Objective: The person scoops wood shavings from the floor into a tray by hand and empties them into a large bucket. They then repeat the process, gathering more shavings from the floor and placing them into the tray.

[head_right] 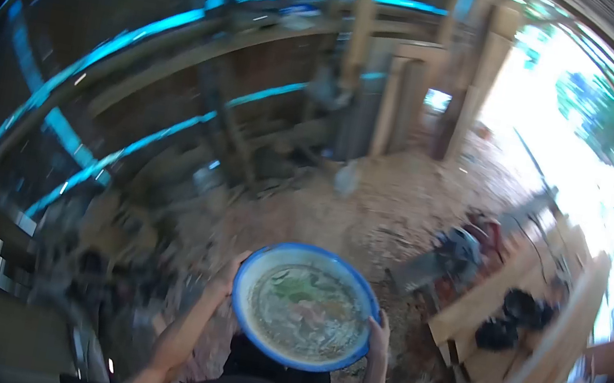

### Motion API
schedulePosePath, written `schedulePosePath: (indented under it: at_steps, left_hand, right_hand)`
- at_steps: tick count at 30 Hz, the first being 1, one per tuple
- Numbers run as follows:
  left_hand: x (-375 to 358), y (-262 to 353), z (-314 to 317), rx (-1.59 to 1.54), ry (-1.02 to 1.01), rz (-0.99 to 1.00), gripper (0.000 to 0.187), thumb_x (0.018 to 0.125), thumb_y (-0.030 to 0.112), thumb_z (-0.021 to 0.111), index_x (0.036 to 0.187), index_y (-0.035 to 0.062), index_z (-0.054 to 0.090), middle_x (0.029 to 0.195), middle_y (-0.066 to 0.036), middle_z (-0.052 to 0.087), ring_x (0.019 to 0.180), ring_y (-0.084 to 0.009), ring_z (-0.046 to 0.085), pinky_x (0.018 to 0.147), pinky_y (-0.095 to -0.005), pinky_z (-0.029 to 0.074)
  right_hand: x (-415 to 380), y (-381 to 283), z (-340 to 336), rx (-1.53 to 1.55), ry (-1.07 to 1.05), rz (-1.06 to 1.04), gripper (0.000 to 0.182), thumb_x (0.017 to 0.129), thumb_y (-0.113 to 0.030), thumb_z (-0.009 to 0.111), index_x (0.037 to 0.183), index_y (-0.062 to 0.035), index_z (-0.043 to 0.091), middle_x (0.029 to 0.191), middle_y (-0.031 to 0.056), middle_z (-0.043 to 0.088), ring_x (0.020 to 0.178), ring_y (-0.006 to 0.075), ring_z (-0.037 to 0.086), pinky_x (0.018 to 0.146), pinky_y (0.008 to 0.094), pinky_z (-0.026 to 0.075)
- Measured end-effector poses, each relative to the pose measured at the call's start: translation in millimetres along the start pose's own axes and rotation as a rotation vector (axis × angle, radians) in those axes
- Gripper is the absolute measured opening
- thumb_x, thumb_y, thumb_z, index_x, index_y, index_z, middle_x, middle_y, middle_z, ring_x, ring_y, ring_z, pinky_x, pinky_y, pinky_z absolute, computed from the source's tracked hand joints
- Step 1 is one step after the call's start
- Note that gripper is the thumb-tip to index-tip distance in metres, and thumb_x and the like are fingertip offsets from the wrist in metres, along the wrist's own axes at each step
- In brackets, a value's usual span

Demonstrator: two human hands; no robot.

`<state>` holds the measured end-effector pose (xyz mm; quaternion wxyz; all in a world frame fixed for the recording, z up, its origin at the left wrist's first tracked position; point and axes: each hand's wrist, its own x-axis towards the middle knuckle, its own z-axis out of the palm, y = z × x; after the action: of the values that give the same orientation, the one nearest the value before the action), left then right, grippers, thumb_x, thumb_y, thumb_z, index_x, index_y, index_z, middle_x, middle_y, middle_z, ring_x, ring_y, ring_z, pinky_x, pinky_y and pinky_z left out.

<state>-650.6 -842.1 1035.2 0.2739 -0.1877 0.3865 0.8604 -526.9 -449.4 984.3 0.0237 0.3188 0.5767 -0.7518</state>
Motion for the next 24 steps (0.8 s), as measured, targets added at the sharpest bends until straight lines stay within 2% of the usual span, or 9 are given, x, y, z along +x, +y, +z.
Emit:
schedulePosePath:
  at_steps: [3, 7, 9, 11, 13, 15, 19, 22, 24]
  left_hand:
    - [-50.0, -14.8, -28.0, 0.066, 0.156, 0.050, 0.046, 0.097, 0.038, 0.045, 0.117, -0.0004, 0.061, 0.114, -0.015, 0.065, 0.103, -0.0244, 0.063, 0.093, -0.0381, 0.048]
    - [-107.6, -46.8, -22.9, -0.097, 0.302, 0.199, 0.047, 0.097, 0.040, 0.045, 0.118, 0.0006, 0.061, 0.114, -0.016, 0.065, 0.103, -0.0244, 0.063, 0.093, -0.0392, 0.049]
    - [-120.7, -71.8, -34.6, -0.188, 0.414, 0.233, 0.044, 0.095, 0.039, 0.047, 0.113, 0.0020, 0.063, 0.109, -0.015, 0.066, 0.094, -0.0249, 0.065, 0.089, -0.0404, 0.050]
    - [-130.1, -84.1, -59.3, -0.165, 0.403, 0.302, 0.043, 0.096, 0.038, 0.047, 0.114, 0.0017, 0.063, 0.108, -0.014, 0.067, 0.094, -0.0233, 0.065, 0.088, -0.0389, 0.050]
    - [-145.5, -87.1, -62.4, -0.130, 0.375, 0.365, 0.042, 0.096, 0.036, 0.048, 0.114, 0.0015, 0.063, 0.107, -0.012, 0.068, 0.095, -0.0216, 0.065, 0.087, -0.0373, 0.051]
    - [-154.6, -81.3, -68.0, -0.137, 0.507, 0.402, 0.034, 0.093, 0.031, 0.051, 0.104, 0.0018, 0.064, 0.097, -0.011, 0.067, 0.082, -0.0208, 0.065, 0.078, -0.0357, 0.052]
    - [-187.0, -72.7, -98.1, 0.004, 0.499, 0.454, 0.031, 0.092, 0.027, 0.053, 0.104, 0.0013, 0.064, 0.095, -0.010, 0.067, 0.081, -0.0198, 0.065, 0.076, -0.0352, 0.052]
    - [-200.1, -55.6, -119.4, -0.069, 0.480, 0.552, 0.034, 0.094, 0.026, 0.050, 0.113, 0.0014, 0.062, 0.103, -0.011, 0.067, 0.091, -0.0219, 0.066, 0.082, -0.0365, 0.052]
    - [-213.1, -51.2, -128.4, -0.087, 0.613, 0.616, 0.029, 0.091, 0.024, 0.053, 0.107, 0.0024, 0.061, 0.097, -0.010, 0.065, 0.086, -0.0211, 0.064, 0.075, -0.0372, 0.051]
  right_hand:
    - [6.3, -8.5, 6.5, -0.031, -0.176, 0.053, 0.060, 0.091, -0.005, 0.053, 0.146, 0.0022, 0.029, 0.143, 0.0191, 0.040, 0.122, 0.0280, 0.050, 0.099, 0.0350, 0.043]
    - [22.0, -47.8, 27.9, -0.098, -0.350, 0.071, 0.060, 0.092, -0.005, 0.053, 0.146, 0.0018, 0.029, 0.143, 0.0189, 0.040, 0.120, 0.0278, 0.052, 0.096, 0.0352, 0.046]
    - [33.2, -58.6, 39.4, -0.137, -0.446, 0.077, 0.060, 0.091, -0.006, 0.054, 0.145, 0.0020, 0.030, 0.142, 0.0188, 0.041, 0.120, 0.0276, 0.052, 0.096, 0.0351, 0.046]
    - [37.0, -71.5, 61.9, -0.150, -0.530, 0.071, 0.060, 0.091, -0.006, 0.056, 0.145, 0.0022, 0.030, 0.142, 0.0188, 0.042, 0.119, 0.0274, 0.052, 0.095, 0.0350, 0.047]
    - [32.8, -76.8, 81.4, -0.258, -0.594, 0.026, 0.060, 0.090, -0.007, 0.058, 0.144, 0.0027, 0.033, 0.138, 0.0187, 0.046, 0.117, 0.0270, 0.054, 0.094, 0.0348, 0.047]
    - [31.7, -75.5, 100.0, -0.311, -0.608, -0.014, 0.060, 0.090, -0.007, 0.059, 0.143, 0.0029, 0.034, 0.137, 0.0190, 0.047, 0.115, 0.0268, 0.055, 0.093, 0.0346, 0.048]
    - [28.2, -60.5, 140.8, -0.344, -0.635, -0.073, 0.063, 0.086, -0.006, 0.061, 0.142, 0.0028, 0.036, 0.132, 0.0193, 0.052, 0.110, 0.0262, 0.058, 0.090, 0.0336, 0.049]
    - [21.3, -53.4, 171.5, -0.325, -0.711, -0.031, 0.067, 0.081, -0.002, 0.062, 0.142, 0.0028, 0.036, 0.133, 0.0196, 0.051, 0.111, 0.0260, 0.058, 0.090, 0.0335, 0.049]
    - [15.0, -48.4, 196.6, -0.366, -0.744, -0.074, 0.066, 0.082, 0.000, 0.060, 0.143, 0.0017, 0.035, 0.134, 0.0201, 0.050, 0.112, 0.0267, 0.057, 0.089, 0.0340, 0.050]
